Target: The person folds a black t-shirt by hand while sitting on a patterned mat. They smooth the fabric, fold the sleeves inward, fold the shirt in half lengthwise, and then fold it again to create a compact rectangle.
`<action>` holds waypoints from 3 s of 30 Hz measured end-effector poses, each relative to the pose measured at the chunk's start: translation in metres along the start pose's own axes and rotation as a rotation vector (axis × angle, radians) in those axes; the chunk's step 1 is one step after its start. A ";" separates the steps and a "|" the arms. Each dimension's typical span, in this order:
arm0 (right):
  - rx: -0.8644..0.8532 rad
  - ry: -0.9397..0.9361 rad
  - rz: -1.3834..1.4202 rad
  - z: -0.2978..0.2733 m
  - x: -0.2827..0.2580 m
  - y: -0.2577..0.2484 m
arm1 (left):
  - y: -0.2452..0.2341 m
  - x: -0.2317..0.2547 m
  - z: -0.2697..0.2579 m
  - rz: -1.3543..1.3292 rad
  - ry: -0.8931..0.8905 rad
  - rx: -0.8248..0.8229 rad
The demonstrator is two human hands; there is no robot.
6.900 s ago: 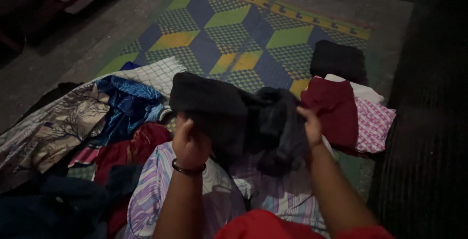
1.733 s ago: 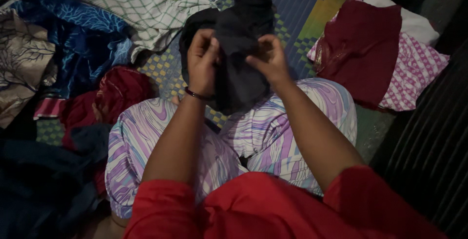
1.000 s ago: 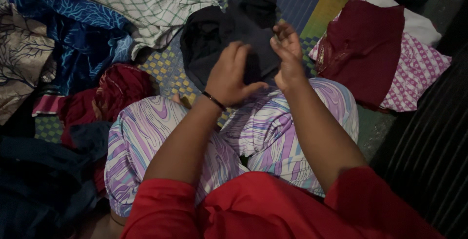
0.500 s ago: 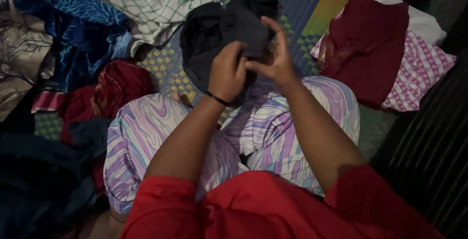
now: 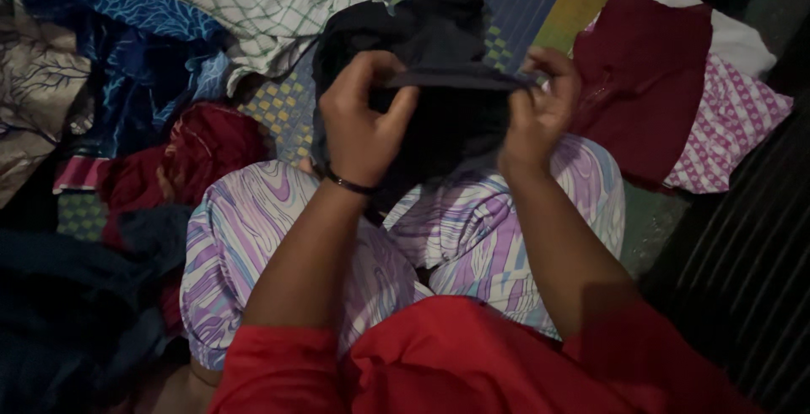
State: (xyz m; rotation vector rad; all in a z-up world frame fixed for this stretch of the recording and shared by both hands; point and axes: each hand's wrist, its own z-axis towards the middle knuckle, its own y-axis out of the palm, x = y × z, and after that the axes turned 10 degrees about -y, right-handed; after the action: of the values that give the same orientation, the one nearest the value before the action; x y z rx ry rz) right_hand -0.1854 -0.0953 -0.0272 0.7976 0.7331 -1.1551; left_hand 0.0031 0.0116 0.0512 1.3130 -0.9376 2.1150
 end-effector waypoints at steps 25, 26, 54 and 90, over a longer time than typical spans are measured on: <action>-0.253 0.017 -0.424 -0.030 0.022 -0.024 | 0.034 -0.011 -0.144 0.567 0.156 -0.657; -0.272 0.042 -0.450 -0.031 0.021 -0.022 | 0.041 -0.018 -0.147 0.584 0.146 -0.666; -0.587 -0.266 -0.597 -0.053 0.045 -0.054 | 0.013 -0.075 -0.054 0.432 0.005 -0.352; -1.059 -0.261 -0.127 -0.085 -0.082 -0.050 | 0.043 0.038 -0.126 -0.074 -0.105 -0.991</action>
State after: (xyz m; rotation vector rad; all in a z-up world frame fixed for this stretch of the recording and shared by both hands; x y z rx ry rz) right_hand -0.2610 0.0066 -0.0113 -0.2844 1.0269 -0.7830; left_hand -0.1162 0.0803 0.0340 0.8874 -1.6398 1.1953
